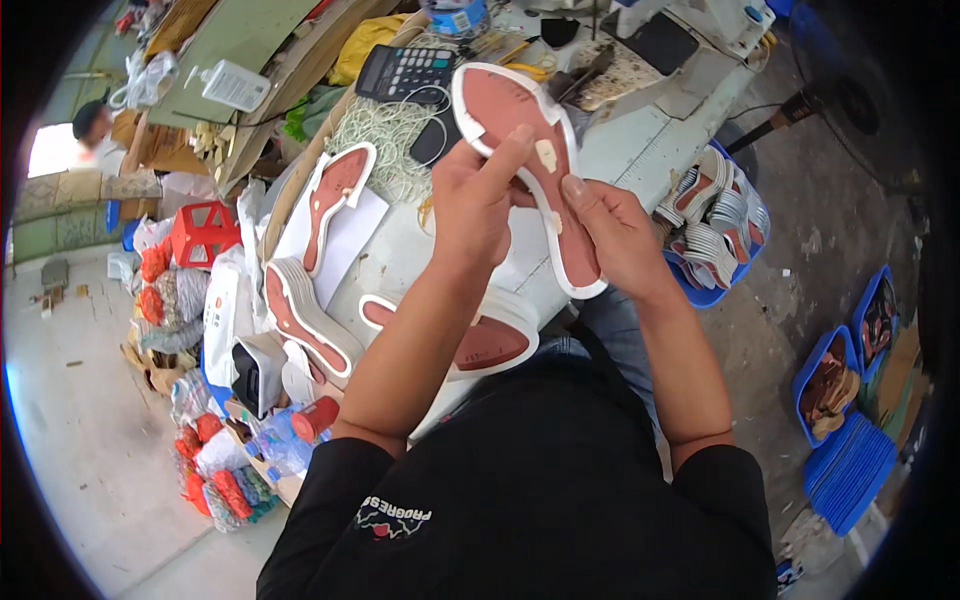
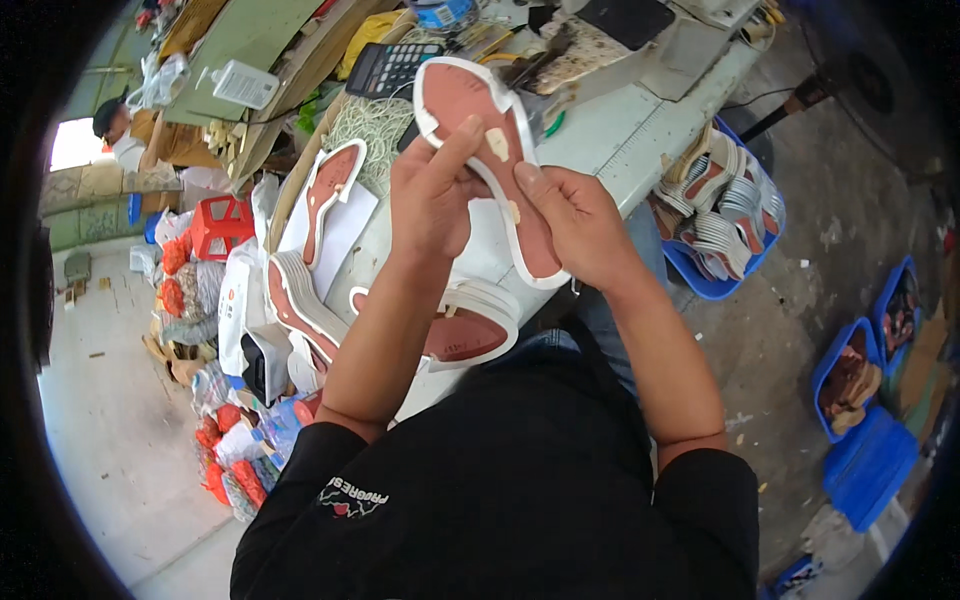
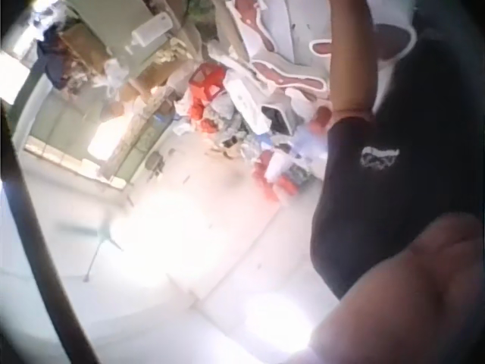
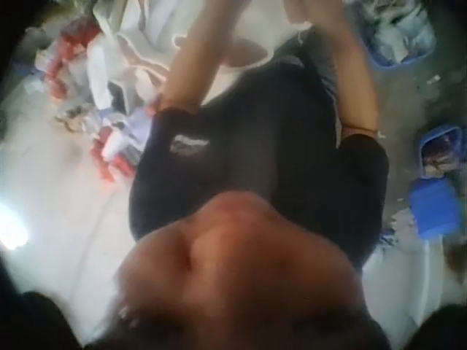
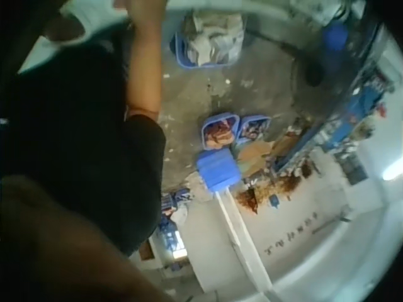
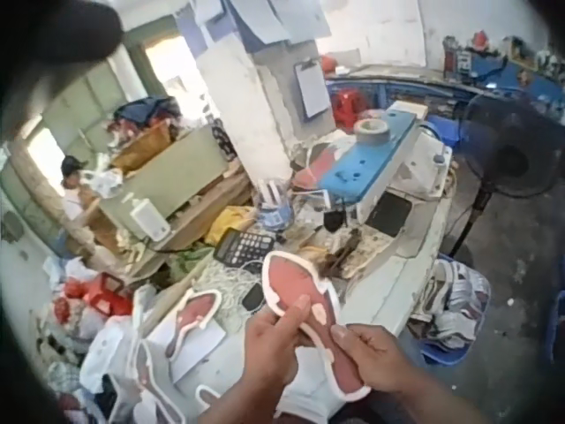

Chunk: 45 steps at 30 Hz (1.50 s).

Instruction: The person assembles white sandals by hand in a workshop setting. They pick up a sandal sole and a strap, align the strap with the sole, and press the components together to secure them. The person repeats this process for multiple sandals, handling them one at a time.

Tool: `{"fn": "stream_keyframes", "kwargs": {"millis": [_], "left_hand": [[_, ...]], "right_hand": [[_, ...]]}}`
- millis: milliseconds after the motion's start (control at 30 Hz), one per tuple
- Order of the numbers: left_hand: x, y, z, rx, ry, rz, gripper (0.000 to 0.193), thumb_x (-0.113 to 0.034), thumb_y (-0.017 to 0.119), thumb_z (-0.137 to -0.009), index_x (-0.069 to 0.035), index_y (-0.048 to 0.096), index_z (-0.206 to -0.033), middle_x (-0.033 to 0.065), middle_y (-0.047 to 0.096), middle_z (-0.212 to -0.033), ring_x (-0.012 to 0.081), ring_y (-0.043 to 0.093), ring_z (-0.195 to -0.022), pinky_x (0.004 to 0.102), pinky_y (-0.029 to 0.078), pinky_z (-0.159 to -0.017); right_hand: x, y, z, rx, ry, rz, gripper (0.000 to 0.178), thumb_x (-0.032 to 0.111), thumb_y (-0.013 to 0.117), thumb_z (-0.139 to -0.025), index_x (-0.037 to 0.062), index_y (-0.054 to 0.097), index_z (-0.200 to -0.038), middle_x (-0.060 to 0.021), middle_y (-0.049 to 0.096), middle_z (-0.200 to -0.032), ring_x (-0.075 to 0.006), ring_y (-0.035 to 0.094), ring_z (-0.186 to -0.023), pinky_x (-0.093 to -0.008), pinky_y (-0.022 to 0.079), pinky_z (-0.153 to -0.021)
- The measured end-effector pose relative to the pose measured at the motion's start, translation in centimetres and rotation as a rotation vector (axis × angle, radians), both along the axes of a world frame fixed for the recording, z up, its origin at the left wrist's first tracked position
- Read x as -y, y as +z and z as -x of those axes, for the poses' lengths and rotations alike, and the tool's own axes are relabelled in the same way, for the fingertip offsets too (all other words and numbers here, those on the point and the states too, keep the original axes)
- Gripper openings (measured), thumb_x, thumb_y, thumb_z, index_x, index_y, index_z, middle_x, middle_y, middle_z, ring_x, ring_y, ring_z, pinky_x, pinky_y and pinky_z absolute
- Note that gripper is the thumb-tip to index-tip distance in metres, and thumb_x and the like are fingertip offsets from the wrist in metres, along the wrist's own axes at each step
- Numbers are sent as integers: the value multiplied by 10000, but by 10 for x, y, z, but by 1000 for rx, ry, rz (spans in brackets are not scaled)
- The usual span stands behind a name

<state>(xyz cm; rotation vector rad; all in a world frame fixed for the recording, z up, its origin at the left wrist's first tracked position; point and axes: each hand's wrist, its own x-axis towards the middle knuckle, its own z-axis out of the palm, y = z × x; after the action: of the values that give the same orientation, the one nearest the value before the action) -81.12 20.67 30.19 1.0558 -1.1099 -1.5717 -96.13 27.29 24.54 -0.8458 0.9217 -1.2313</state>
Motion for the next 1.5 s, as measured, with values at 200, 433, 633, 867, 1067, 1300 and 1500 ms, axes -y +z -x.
{"fn": "stream_keyframes", "kwargs": {"millis": [200,433,633,867,1067,1300,1500], "left_hand": [[-60,0,-50,95,-144,17,291,-207,723,-996,23,680,-1170,91,749,-1038,169,722,-884,328,587,-783],[-84,21,-81,-56,-224,20,311,-209,661,-1046,32,665,-1243,90,737,-1134,150,690,-1030,311,546,-921],[-73,30,-80,56,-250,121,319,-193,625,-1067,41,644,-1284,89,731,-1143,130,679,-1015,297,543,-902],[-66,43,-73,-17,-225,100,299,-162,643,-1051,39,652,-1272,79,736,-1119,129,676,-1030,305,536,-928],[-55,30,-77,-153,-236,77,316,-160,639,-1044,16,636,-1306,88,734,-1149,157,679,-1066,334,516,-987],[-31,4,-99,-259,-234,47,541,-299,629,-1034,20,503,-1452,200,654,-1331,325,645,-1232,434,480,-1095],[-36,7,-85,-198,-112,16,655,-412,534,-1065,25,410,-1537,228,539,-1495,387,530,-1391,490,393,-1195]], "right_hand": [[-30,17,-14,-33,-16,158,329,311,609,-1081,6,677,-979,37,584,-767,-28,502,-758,-227,428,-662],[-40,32,-21,-121,-76,283,261,240,622,-1078,10,653,-959,29,588,-733,-34,549,-676,-233,455,-580],[-44,44,-22,-210,-168,373,259,236,630,-1072,-1,659,-971,15,594,-702,-35,545,-631,-233,448,-553],[-49,39,-20,-133,-152,341,238,209,631,-1070,1,660,-960,20,600,-683,-33,545,-623,-227,439,-548],[-41,36,-10,-53,44,421,279,236,748,-962,2,659,-1084,-36,647,-967,-103,570,-881,-278,466,-811],[-54,18,-10,144,432,15,736,85,787,-851,55,513,-1534,-108,681,-1321,-171,653,-1020,-319,515,-895],[-51,12,-18,-680,130,461,714,57,736,-801,124,572,-1493,-127,715,-1053,-275,704,-868,-368,560,-799]]}}
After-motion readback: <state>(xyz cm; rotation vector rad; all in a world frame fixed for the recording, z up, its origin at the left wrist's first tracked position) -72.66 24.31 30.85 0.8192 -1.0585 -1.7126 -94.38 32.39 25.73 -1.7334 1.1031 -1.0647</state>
